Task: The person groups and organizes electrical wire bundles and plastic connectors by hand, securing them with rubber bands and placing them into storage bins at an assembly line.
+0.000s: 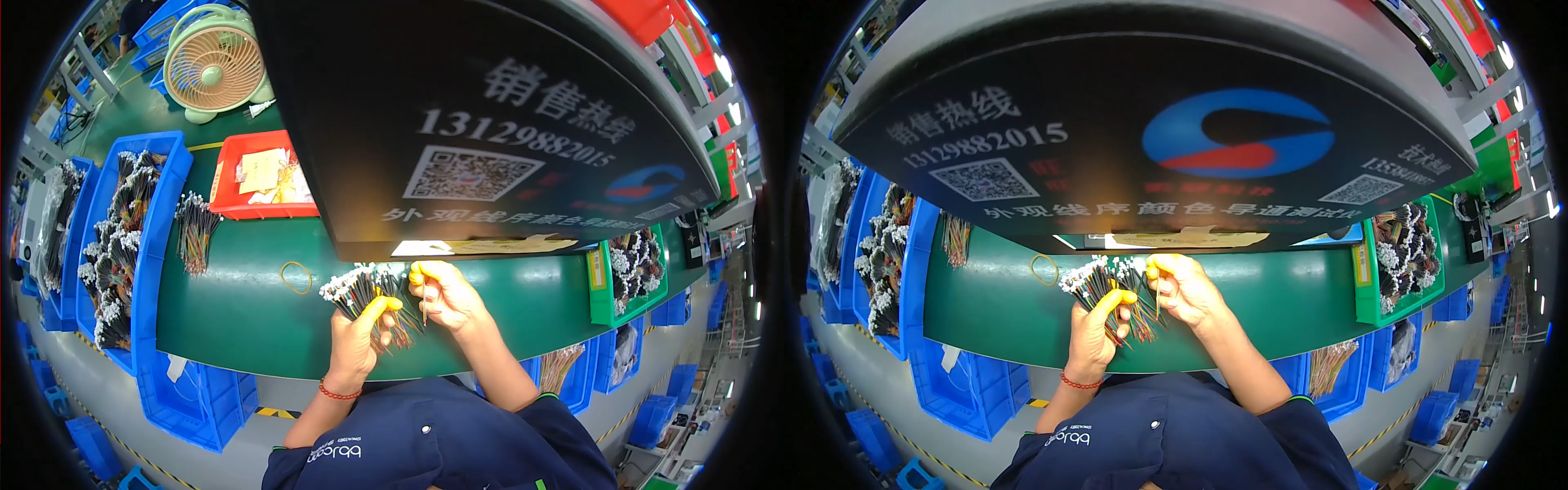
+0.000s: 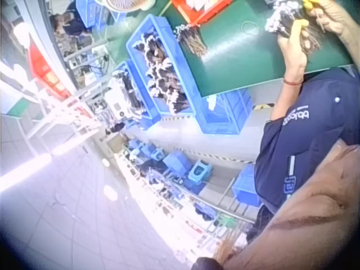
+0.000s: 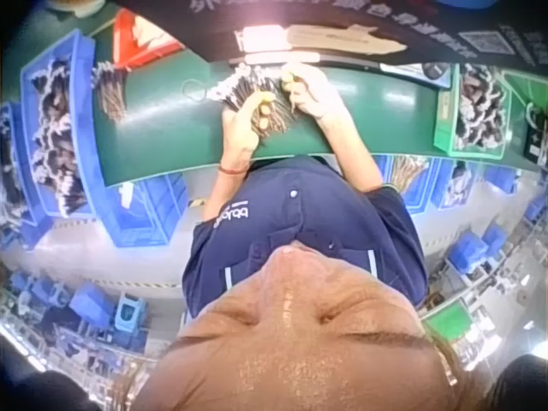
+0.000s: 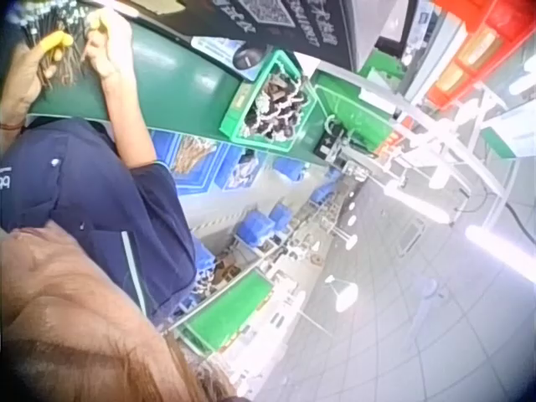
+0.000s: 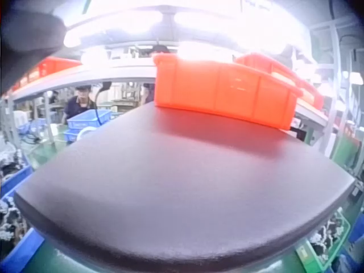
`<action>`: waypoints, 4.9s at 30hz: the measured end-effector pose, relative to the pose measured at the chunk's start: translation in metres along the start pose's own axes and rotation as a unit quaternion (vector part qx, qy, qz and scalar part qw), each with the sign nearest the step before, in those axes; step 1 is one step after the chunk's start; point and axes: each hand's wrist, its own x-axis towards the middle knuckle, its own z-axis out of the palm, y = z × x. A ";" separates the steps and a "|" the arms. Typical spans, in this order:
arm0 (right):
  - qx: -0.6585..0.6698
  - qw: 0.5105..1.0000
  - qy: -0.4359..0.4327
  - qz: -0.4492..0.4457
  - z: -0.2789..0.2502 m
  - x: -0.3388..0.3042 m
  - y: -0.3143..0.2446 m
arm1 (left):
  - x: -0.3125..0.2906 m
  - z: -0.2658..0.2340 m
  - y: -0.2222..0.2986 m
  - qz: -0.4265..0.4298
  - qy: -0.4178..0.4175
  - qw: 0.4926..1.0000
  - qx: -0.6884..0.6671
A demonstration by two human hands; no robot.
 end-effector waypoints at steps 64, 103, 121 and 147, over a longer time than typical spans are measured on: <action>0.010 1.000 0.019 -0.017 0.006 -0.003 0.004 | -0.006 0.006 0.001 -0.024 -0.010 1.000 0.013; 0.005 0.993 0.061 -0.097 0.009 -0.006 0.012 | -0.004 0.005 0.001 -0.003 0.001 1.000 -0.015; 0.052 0.984 0.072 -0.153 0.001 0.005 0.020 | -0.005 0.000 -0.001 -0.011 0.005 1.000 -0.025; 0.019 1.000 0.004 0.009 0.003 -0.002 -0.001 | -0.007 0.004 -0.006 0.010 0.007 1.000 0.008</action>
